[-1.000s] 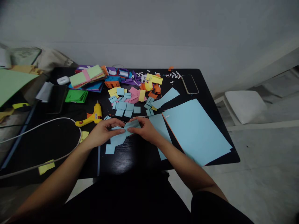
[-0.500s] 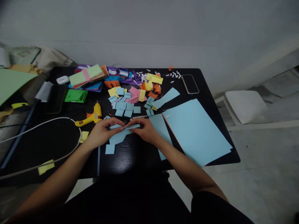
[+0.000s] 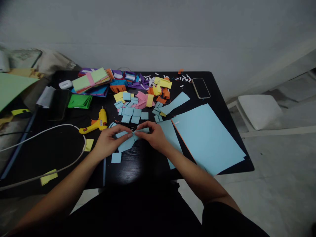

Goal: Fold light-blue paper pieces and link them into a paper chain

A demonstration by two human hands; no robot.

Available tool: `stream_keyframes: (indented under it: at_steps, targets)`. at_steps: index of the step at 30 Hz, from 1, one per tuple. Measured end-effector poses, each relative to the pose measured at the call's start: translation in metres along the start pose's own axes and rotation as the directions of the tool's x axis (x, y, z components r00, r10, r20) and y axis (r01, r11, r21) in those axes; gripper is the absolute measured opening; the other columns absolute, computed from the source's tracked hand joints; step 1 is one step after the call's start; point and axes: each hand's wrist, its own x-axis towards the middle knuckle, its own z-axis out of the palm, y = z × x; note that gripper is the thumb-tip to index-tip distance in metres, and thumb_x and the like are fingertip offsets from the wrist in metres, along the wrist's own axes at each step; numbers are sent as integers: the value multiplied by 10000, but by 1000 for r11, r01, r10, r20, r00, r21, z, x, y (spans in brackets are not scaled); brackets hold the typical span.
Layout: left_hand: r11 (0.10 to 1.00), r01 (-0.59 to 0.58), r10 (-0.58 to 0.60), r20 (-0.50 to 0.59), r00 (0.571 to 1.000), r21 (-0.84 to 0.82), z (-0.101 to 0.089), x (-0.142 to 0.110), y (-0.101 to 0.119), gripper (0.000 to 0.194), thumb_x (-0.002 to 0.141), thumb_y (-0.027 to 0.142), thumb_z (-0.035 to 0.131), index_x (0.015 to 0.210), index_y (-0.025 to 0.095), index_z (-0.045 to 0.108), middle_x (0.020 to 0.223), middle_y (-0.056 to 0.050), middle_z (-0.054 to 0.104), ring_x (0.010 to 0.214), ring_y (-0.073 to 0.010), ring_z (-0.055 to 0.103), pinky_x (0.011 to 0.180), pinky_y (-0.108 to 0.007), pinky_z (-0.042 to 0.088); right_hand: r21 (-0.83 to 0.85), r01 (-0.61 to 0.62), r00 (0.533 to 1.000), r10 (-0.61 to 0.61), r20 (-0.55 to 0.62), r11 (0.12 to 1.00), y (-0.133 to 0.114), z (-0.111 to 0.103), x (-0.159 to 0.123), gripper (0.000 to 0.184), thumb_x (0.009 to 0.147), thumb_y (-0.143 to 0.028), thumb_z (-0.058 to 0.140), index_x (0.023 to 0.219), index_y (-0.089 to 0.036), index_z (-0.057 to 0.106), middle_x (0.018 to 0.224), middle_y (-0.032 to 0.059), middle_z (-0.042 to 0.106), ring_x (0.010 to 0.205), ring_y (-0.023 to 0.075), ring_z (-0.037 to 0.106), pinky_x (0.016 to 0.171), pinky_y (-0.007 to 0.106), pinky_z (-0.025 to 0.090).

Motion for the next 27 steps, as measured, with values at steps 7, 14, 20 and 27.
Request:
stream_keyframes:
  at_steps: [7,14,20,27]
  targets:
    - [981,63,-66,-14,998,-181,1,0,0,160,831,342,817,888,207,754,922,-41,818,868,-196,769,821,-314,616,121,-88,996,86,19,989,-6,2,-1,230,697,-321,902,846,-226,755,902,4,725,814,166,657,730,303,566]
    - [984,53,-52,11,999,-172,-1,2,1,208,802,364,849,884,208,738,918,-43,812,894,-209,770,861,-340,627,139,-128,991,123,41,982,-4,1,-1,222,699,-315,896,846,-220,760,942,7,735,842,173,673,769,321,567]
    - [994,77,-71,66,995,-83,-1,2,-4,247,853,415,806,989,210,780,976,-48,816,900,-202,756,831,-307,599,-129,107,992,-114,-46,986,-6,5,-7,135,784,-291,838,859,-216,754,929,31,775,939,219,707,924,381,540]
    - [994,109,-108,83,991,-1,-3,3,-5,273,901,455,722,908,188,780,834,-31,770,693,-154,662,609,-245,488,-98,83,996,-85,-21,992,-5,7,-8,301,787,-393,855,995,-217,727,986,28,755,888,199,707,840,350,581]
